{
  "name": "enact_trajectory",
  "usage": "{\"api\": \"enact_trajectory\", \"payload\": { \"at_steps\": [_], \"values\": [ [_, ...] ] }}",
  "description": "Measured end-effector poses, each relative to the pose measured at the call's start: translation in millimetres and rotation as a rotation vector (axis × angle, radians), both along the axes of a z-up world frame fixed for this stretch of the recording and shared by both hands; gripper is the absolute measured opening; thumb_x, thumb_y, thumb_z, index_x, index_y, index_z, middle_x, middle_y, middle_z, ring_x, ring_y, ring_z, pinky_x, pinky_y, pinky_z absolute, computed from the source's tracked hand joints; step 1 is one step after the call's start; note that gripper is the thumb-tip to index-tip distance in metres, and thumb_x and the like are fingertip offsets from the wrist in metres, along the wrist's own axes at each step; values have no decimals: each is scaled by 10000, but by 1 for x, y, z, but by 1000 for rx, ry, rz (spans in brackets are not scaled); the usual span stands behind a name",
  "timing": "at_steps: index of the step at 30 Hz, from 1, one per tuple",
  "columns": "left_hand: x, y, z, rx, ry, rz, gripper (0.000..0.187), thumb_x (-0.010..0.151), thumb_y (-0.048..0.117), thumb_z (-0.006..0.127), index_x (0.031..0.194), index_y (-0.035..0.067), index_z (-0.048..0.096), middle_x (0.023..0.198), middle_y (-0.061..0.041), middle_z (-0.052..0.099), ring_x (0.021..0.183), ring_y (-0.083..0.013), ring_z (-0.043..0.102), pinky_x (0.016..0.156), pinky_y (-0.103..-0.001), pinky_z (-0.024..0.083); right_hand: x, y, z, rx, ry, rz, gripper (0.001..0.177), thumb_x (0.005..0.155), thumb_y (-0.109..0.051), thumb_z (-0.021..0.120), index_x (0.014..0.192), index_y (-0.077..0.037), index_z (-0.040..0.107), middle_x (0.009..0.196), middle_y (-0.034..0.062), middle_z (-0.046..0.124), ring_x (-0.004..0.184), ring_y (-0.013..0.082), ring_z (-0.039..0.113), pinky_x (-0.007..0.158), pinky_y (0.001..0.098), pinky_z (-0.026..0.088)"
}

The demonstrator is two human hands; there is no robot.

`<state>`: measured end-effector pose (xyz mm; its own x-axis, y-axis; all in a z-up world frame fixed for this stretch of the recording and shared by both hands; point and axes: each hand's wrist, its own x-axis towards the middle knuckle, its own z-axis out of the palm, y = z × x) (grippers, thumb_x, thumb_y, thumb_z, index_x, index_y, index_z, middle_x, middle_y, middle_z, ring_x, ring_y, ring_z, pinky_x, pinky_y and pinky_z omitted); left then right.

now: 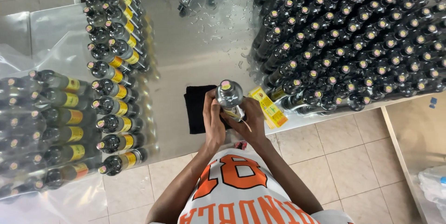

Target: Manually applying adhesive labels to plastic bottles at a workstation in a production facility.

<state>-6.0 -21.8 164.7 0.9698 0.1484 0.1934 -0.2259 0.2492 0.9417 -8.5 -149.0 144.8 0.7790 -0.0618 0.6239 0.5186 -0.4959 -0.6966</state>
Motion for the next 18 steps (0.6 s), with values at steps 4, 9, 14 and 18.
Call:
{"api": "enact_trajectory", "payload": {
  "at_steps": [4,9,14,18],
  "values": [
    [8,4,-51,-63,21,-32,401,1206,223,293,1253,-7,618,1116,-106,580,1142,-192,537,1058,-425,504,-2,0,16,-43,8,53,529,811,-292,979,1175,22,755,893,142,720,948,397,733,975,502,562],
    [14,25,-68,-150,212,-149,400,1129,371,320,1149,102,615,807,5,554,652,-100,582,634,-293,556,0,0,8,-99,51,124,642,805,-308,978,1282,46,735,996,162,760,1005,393,740,985,476,542],
    [20,32,-76,14,151,-128,416,1135,275,290,1146,48,638,904,-10,586,856,-135,593,784,-357,561,0,6,23,-75,72,149,634,812,-306,987,1268,58,740,970,184,758,979,407,742,963,490,548],
    [18,37,-57,222,85,-86,363,1098,133,334,1060,3,671,854,8,590,874,-95,564,697,-319,533,-1,11,23,2,111,198,564,771,-266,1016,1157,55,758,933,198,771,961,415,757,979,481,554]
  ]
}}
